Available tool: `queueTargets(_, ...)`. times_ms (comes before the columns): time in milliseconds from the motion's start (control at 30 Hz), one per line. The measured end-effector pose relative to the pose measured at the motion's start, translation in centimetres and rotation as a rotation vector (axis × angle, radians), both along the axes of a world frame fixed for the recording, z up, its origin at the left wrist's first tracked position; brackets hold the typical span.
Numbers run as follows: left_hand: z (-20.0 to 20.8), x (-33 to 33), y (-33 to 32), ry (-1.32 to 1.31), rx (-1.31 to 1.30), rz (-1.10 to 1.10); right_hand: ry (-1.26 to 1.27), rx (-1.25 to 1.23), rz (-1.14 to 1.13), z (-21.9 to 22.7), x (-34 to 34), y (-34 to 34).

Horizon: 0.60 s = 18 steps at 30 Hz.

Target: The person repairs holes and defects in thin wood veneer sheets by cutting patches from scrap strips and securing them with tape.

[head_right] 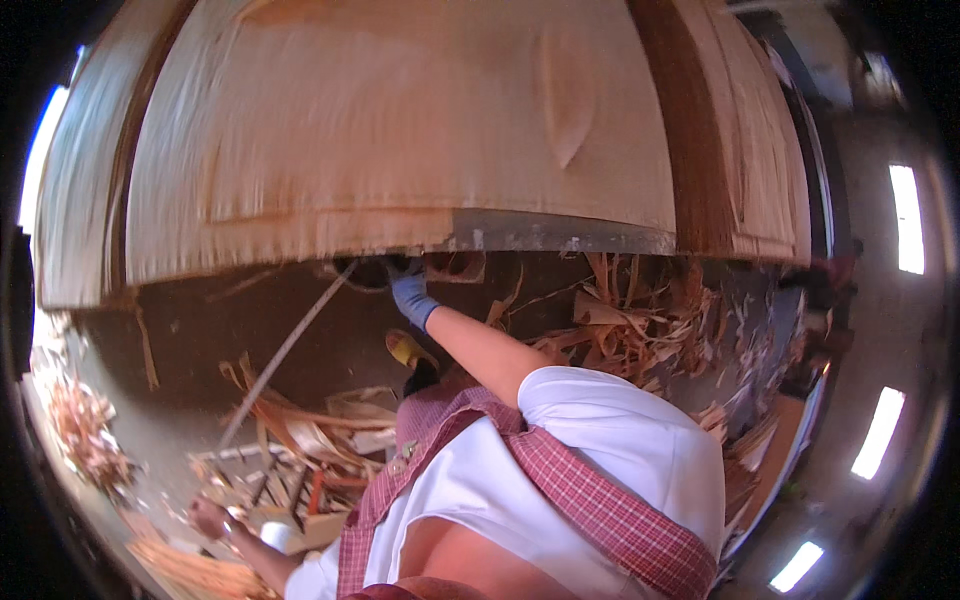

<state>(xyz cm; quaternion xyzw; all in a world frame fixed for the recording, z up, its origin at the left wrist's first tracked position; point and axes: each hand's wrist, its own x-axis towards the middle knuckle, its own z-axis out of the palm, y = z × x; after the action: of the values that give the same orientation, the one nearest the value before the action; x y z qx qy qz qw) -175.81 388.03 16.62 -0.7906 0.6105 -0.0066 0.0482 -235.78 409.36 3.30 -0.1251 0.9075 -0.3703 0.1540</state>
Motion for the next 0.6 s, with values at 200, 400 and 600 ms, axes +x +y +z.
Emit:
queueTargets(200, 6.5, -23.6, 7.0, 0.716, 0.128, -0.378, -0.936, -0.325, 0.022, 6.6, 2.0, 6.0)
queueTargets(400, 10.6, -46.2, 17.0, 1.132, 0.834, -0.658, -0.816, -0.702, 0.683, 21.4, -1.1, 8.0)
queueTargets(600, 16.0, -63.2, 20.1, 1.131, 0.718, -0.685, -1.200, -0.524, 0.621, 24.5, -18.6, 18.1)
